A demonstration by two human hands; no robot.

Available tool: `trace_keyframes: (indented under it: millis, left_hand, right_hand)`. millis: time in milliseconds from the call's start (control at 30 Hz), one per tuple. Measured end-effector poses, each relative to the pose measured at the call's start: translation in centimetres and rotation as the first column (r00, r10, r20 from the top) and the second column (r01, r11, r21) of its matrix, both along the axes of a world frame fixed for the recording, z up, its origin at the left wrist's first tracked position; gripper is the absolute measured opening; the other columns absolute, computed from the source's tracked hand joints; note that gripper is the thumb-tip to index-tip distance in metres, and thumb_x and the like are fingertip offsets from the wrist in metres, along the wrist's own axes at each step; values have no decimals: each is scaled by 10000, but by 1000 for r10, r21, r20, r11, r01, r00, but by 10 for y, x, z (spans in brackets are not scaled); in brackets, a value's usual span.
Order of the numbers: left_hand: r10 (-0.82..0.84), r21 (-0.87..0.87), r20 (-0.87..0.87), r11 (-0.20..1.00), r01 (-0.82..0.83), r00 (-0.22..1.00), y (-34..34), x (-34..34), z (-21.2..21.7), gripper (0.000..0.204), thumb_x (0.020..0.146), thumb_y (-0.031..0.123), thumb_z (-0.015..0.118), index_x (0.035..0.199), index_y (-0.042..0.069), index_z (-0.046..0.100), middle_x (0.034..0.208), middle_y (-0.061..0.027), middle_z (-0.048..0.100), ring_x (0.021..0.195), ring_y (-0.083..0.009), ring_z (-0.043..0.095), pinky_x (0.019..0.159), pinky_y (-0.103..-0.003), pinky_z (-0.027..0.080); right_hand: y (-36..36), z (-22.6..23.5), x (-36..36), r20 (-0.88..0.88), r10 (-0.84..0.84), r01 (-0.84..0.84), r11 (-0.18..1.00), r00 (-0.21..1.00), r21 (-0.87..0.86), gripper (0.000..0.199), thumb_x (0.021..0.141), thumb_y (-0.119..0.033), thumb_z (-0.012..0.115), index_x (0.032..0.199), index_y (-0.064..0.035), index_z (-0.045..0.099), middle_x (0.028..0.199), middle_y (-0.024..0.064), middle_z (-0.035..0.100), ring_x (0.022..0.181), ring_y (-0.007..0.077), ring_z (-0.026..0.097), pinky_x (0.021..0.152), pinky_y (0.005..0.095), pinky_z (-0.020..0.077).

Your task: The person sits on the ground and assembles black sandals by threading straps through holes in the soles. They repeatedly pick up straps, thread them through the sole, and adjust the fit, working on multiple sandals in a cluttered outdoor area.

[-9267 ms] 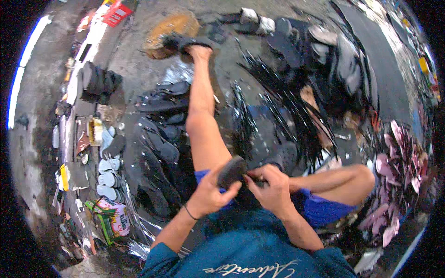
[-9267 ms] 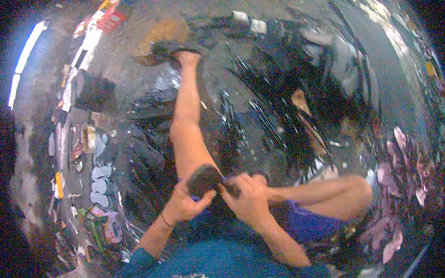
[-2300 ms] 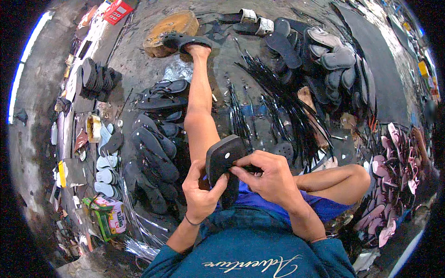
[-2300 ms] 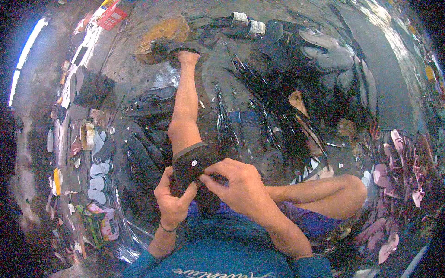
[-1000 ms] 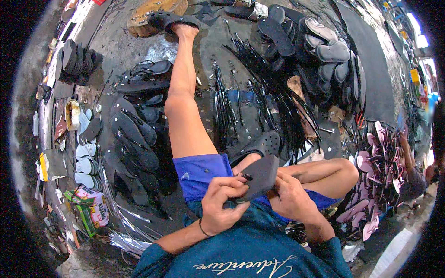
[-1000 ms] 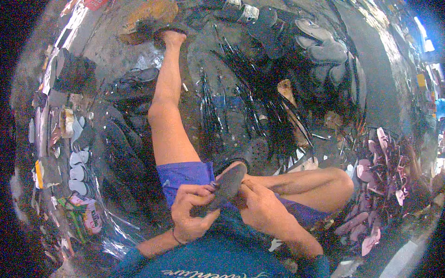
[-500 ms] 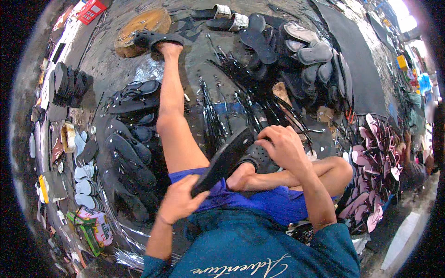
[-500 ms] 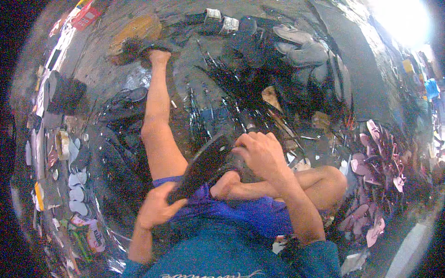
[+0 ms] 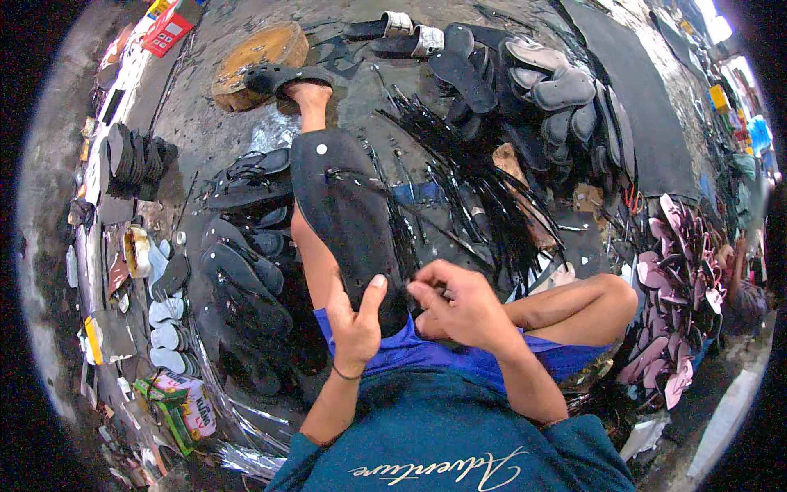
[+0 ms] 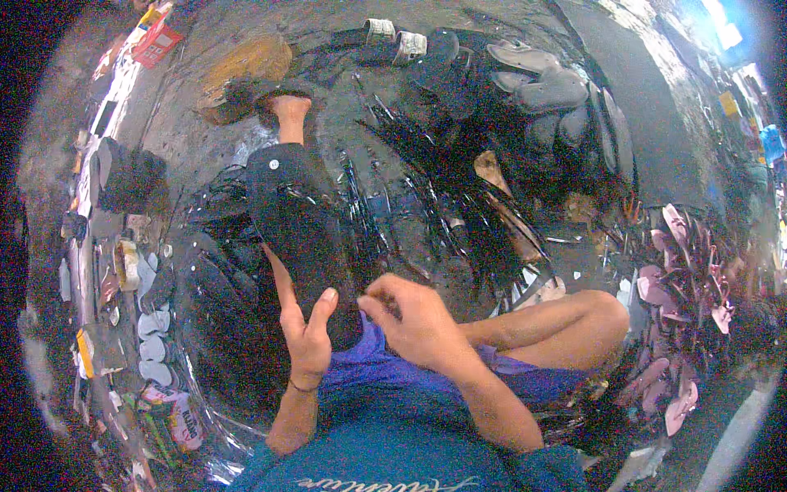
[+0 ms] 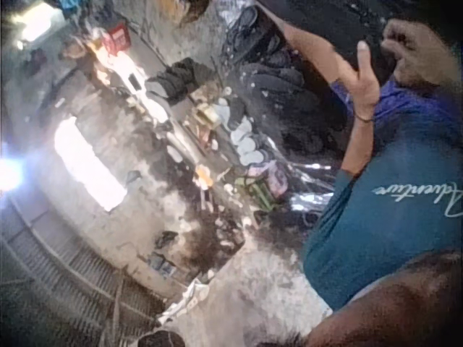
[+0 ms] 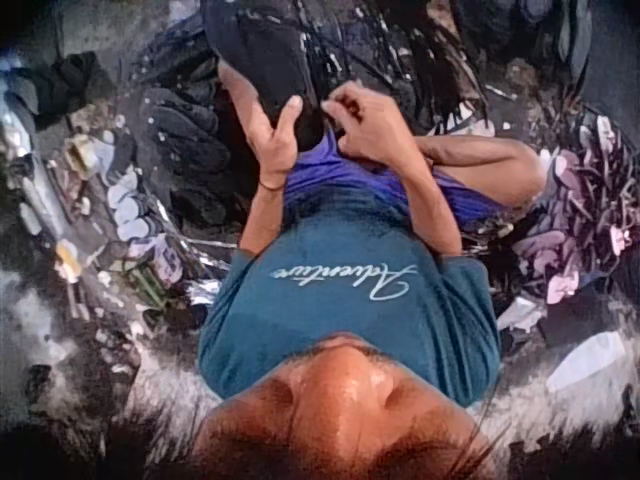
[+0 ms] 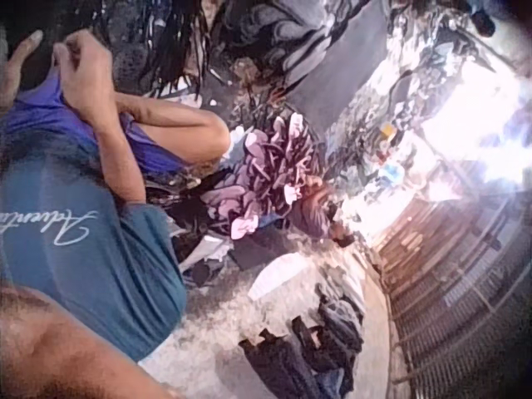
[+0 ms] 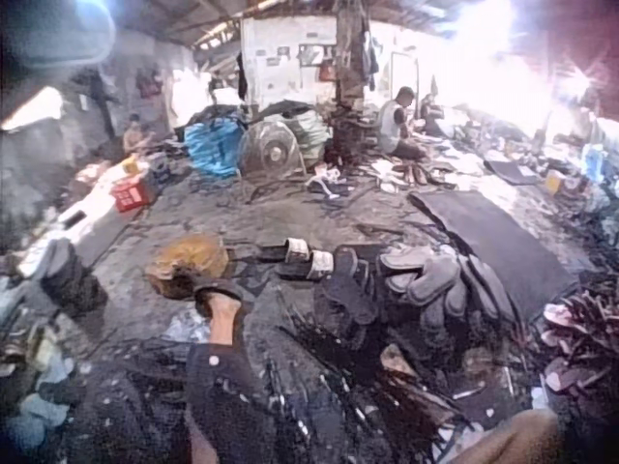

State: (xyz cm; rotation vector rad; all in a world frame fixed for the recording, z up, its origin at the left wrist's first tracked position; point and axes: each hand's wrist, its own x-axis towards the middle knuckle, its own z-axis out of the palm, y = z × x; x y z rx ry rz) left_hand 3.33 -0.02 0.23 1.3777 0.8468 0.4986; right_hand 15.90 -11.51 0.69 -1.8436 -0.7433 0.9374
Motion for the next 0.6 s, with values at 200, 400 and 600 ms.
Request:
trace_keyframes:
  millis: [200, 400, 600]
  left_hand:
    - [16, 255, 77, 966, -36, 997, -13, 8, 10, 293, 974, 86, 596, 1234, -34, 537, 1113, -102, 672, 976, -163, 640, 883, -300, 503]
    - [52, 248, 34, 967, -59, 998, -21, 5, 0, 306, 969, 104, 620, 1228, -38, 540, 1099, -107, 679, 970, -165, 639, 881, -301, 504]
    - [88, 149, 73, 984, -98, 993, -25, 2, -16, 310, 966, 98, 627, 1231, -40, 540, 1077, -103, 684, 952, -155, 636, 866, -296, 506]
  right_hand:
    - [13, -6, -3, -105, -246, 262, 946, 964, 192, 162, 896, -80, 738, 970, 10, 626, 855, 72, 702, 764, 127, 694, 665, 273, 556]
    - [11, -8, -11, 234, -295, 257, 949, 926, 182, 155, 838, -94, 781, 915, -22, 668, 857, 112, 735, 762, 154, 722, 674, 281, 557]
    - [3, -22, -11, 255, -162, 87, 955, 953, 285, 206, 842, -169, 778, 949, -20, 685, 906, 162, 690, 815, 293, 710, 703, 355, 557]
